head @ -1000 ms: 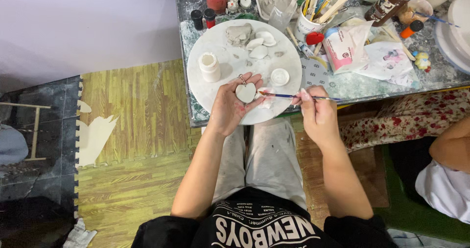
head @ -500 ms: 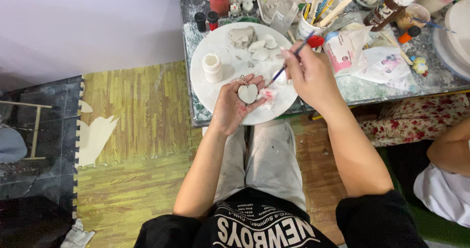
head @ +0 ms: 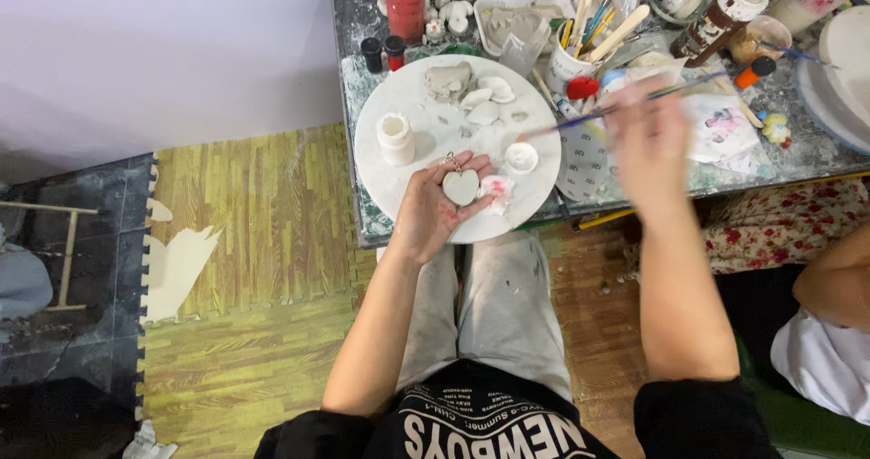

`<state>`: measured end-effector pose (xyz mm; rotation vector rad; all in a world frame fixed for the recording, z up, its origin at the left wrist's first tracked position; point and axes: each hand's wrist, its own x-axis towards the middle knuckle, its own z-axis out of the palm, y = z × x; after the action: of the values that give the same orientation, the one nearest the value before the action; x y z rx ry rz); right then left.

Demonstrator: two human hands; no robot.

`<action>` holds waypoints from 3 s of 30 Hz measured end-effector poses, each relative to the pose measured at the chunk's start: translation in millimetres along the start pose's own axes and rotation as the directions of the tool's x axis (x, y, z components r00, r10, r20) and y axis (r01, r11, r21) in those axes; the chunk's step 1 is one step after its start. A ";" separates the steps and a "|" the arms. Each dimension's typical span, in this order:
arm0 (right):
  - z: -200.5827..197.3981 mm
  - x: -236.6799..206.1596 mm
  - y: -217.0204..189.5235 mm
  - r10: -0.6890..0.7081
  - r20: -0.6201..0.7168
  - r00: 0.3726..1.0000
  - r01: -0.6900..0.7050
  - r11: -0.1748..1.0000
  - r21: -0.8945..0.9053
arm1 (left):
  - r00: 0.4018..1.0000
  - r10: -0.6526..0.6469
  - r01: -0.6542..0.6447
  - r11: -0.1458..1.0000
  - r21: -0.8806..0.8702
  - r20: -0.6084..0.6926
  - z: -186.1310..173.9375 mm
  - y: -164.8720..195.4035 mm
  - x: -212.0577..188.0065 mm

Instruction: The person smooths a small white heart-shaped clay ornament with a sanding block, then uses a paintbrush to apply white paint to its surface. The ornament is held in the left hand while the right hand manipulates the tools.

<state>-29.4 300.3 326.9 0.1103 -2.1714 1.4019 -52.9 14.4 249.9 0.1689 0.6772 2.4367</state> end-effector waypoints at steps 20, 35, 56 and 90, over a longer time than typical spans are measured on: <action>36.8 216.7 105.8 -0.139 0.385 0.913 0.337 0.789 -0.514 | 0.991 0.111 -0.108 0.993 0.047 -0.076 31.3 -40.9 42.3; 43.4 211.7 86.5 -0.152 0.402 0.903 0.362 0.775 -0.518 | 0.998 0.047 -0.045 0.998 0.040 -0.048 24.5 -18.4 35.6; 38.2 207.3 74.5 -0.132 0.434 0.891 0.363 0.782 -0.506 | 0.999 0.033 -0.031 0.999 0.036 -0.039 22.7 -17.6 31.1; 15.3 207.2 71.0 -0.395 0.425 0.814 0.580 0.567 -0.584 | 0.998 0.057 -0.057 0.998 0.035 0.002 17.2 -16.7 26.4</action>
<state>-235.9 364.7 364.5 0.5923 -2.4535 0.1985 -61.1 48.7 255.4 0.2059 0.7238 2.4803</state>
